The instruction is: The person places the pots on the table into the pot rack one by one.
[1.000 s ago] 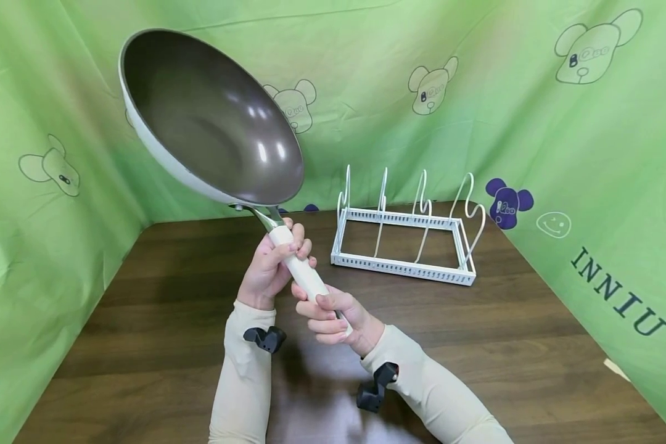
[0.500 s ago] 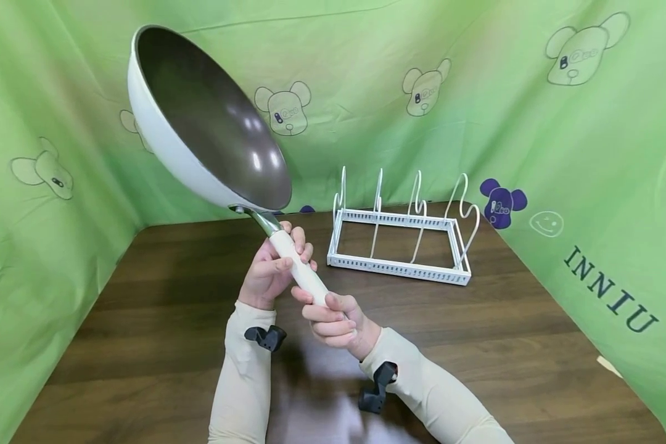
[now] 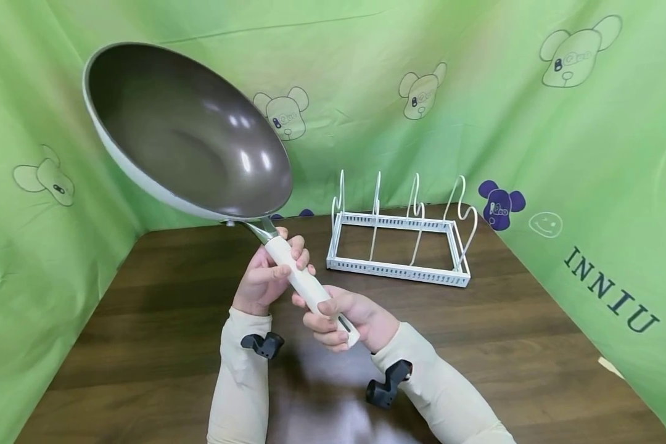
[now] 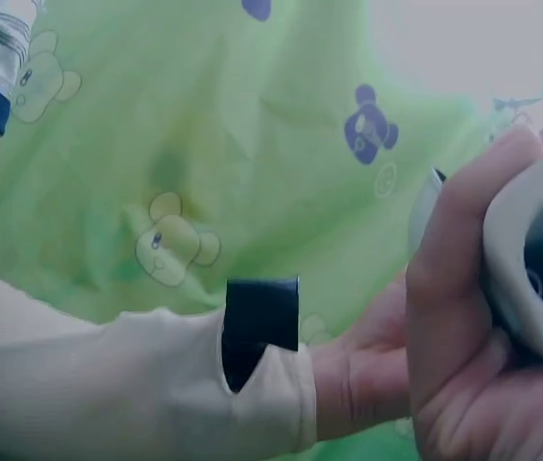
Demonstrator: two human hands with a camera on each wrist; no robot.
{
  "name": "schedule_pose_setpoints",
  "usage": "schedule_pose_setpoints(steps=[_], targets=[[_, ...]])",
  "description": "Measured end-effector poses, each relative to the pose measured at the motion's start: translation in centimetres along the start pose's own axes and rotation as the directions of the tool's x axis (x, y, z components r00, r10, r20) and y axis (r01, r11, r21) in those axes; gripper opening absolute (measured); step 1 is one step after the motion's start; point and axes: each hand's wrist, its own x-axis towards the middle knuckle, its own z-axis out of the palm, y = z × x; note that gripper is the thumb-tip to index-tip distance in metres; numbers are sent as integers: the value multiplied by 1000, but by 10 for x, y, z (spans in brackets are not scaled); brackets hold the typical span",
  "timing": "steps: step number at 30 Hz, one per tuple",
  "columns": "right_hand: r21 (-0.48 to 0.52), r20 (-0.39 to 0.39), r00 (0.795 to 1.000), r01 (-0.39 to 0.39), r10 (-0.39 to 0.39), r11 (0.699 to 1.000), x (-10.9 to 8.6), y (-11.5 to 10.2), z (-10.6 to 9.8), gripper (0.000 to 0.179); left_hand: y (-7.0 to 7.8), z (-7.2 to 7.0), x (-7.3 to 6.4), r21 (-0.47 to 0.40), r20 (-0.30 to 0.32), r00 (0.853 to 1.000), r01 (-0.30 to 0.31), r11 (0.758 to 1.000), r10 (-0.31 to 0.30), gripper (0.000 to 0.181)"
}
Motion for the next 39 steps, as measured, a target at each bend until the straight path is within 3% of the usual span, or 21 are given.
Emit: schedule_pose_setpoints(steps=[6,14,27,39], targets=[[12,-17,999,30,-30,999,0,9,-3,25,-2,2,1,48,-18,999,52,997,-51,32],[79,153,985,64,-75,995,3,19,-7,23,-7,5,3,107,-49,990,138,985,-133,35],[62,116,988,95,-102,994,-6,20,-4,22,-17,6,9,114,-69,986,159,981,-152,37],[25,90,989,117,-119,993,-17,23,-7,19,-27,7,16,116,-42,990,140,983,-136,35]])
